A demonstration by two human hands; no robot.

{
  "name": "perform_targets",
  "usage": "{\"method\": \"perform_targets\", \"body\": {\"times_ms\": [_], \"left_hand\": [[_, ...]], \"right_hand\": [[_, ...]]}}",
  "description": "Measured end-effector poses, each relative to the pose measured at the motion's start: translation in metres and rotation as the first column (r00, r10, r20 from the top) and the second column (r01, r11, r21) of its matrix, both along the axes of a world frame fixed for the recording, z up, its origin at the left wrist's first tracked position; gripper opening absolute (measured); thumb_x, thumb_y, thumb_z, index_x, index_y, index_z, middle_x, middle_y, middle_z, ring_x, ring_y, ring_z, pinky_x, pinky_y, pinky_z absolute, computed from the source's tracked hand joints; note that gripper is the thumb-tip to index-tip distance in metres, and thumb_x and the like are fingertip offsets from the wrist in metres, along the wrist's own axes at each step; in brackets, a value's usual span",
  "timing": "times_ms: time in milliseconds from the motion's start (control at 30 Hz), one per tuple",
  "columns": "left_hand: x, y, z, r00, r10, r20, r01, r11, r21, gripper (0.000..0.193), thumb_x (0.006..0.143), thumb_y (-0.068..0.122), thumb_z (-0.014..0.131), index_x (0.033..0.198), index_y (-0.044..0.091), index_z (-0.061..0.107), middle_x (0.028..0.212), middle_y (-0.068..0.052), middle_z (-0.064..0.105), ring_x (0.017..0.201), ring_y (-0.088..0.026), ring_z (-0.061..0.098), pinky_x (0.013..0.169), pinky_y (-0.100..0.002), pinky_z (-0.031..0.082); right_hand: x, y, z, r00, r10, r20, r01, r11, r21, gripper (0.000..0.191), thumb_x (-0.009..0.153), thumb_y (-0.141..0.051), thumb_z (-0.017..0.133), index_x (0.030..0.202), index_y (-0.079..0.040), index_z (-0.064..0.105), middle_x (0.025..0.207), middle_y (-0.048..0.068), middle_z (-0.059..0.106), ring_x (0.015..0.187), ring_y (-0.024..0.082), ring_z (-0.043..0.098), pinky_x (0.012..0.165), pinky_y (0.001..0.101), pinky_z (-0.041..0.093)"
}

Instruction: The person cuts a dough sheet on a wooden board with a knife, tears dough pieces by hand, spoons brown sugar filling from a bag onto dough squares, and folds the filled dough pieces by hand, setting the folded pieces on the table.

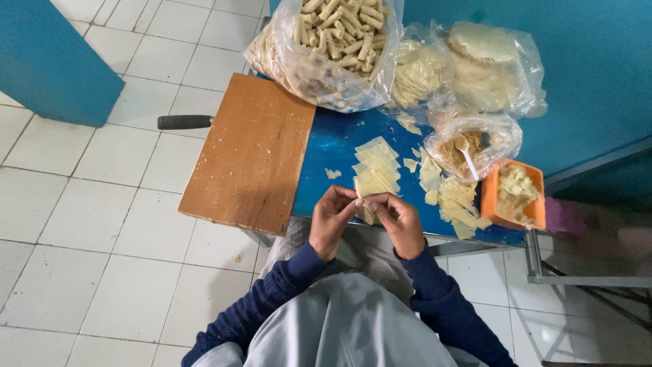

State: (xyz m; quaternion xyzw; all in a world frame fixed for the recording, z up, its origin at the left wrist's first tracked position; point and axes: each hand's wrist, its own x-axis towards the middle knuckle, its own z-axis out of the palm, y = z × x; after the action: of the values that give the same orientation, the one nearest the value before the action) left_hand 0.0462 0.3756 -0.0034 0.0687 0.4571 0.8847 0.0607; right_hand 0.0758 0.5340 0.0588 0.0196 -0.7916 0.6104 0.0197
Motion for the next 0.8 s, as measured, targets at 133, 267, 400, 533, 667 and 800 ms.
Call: {"method": "perform_targets", "body": {"times_ms": [133,267,400,533,667,800], "left_hand": [[-0.001,0.005,-0.004,1.0,0.012,0.005,-0.012,0.997,-0.082,0.018,0.095,0.006,0.074,0.104,-0.001,0.061,0.094,-0.003,0.069,0.086,-0.008,0.066,0.073,-0.024,0.052],[-0.001,0.004,-0.01,0.999,-0.028,-0.029,0.027,0.999,-0.035,0.014,0.097,0.007,0.072,0.103,-0.002,0.064,0.095,-0.003,0.068,0.087,-0.008,0.066,0.076,-0.024,0.053],[-0.001,0.002,-0.015,0.998,-0.054,-0.011,0.055,0.997,0.06,0.011,0.099,0.008,0.069,0.102,-0.001,0.064,0.096,-0.004,0.07,0.09,-0.01,0.069,0.082,-0.025,0.055],[0.001,0.0,-0.011,0.996,-0.086,0.032,0.08,0.982,0.171,0.008,0.102,0.009,0.065,0.102,0.003,0.06,0.098,-0.005,0.069,0.091,-0.014,0.069,0.084,-0.028,0.054],[0.004,-0.015,0.006,0.985,-0.17,0.019,0.14,0.864,0.485,0.006,0.104,0.008,0.061,0.102,0.007,0.055,0.105,-0.011,0.07,0.101,-0.021,0.071,0.09,-0.034,0.055],[0.006,-0.027,0.016,0.981,-0.183,0.061,0.128,0.854,0.505,0.015,0.102,0.019,0.057,0.096,0.006,0.054,0.111,-0.02,0.073,0.106,-0.028,0.073,0.09,-0.037,0.055]], "right_hand": [[-0.005,0.013,-0.02,0.998,0.058,0.008,-0.056,0.985,-0.161,0.012,0.1,-0.012,0.065,0.103,-0.002,0.073,0.085,-0.003,0.065,0.074,0.002,0.051,0.067,0.0201,0.042],[-0.007,0.024,-0.039,0.985,0.116,0.129,-0.039,0.872,-0.488,0.008,0.098,-0.012,0.065,0.1,-0.004,0.067,0.092,-0.001,0.067,0.082,0.006,0.061,0.073,0.0242,0.049],[-0.009,0.036,-0.054,0.969,0.178,0.173,-0.014,0.734,-0.679,0.007,0.104,-0.011,0.066,0.105,-0.004,0.063,0.091,0.0,0.062,0.078,0.008,0.058,0.07,0.0247,0.046],[-0.01,0.045,-0.064,0.969,0.111,0.222,0.084,0.695,-0.714,0.006,0.101,-0.012,0.064,0.104,-0.007,0.063,0.089,0.0,0.064,0.076,0.011,0.061,0.069,0.0256,0.049],[-0.012,0.061,-0.054,0.988,0.006,0.151,0.108,0.67,-0.734,0.006,0.102,-0.011,0.062,0.106,-0.006,0.062,0.092,0.002,0.068,0.078,0.011,0.064,0.071,0.0255,0.052],[-0.014,0.061,-0.034,0.989,-0.142,-0.049,0.089,0.815,-0.573,0.007,0.105,-0.008,0.063,0.111,-0.006,0.066,0.099,0.003,0.071,0.085,0.01,0.067,0.074,0.025,0.053]]}}
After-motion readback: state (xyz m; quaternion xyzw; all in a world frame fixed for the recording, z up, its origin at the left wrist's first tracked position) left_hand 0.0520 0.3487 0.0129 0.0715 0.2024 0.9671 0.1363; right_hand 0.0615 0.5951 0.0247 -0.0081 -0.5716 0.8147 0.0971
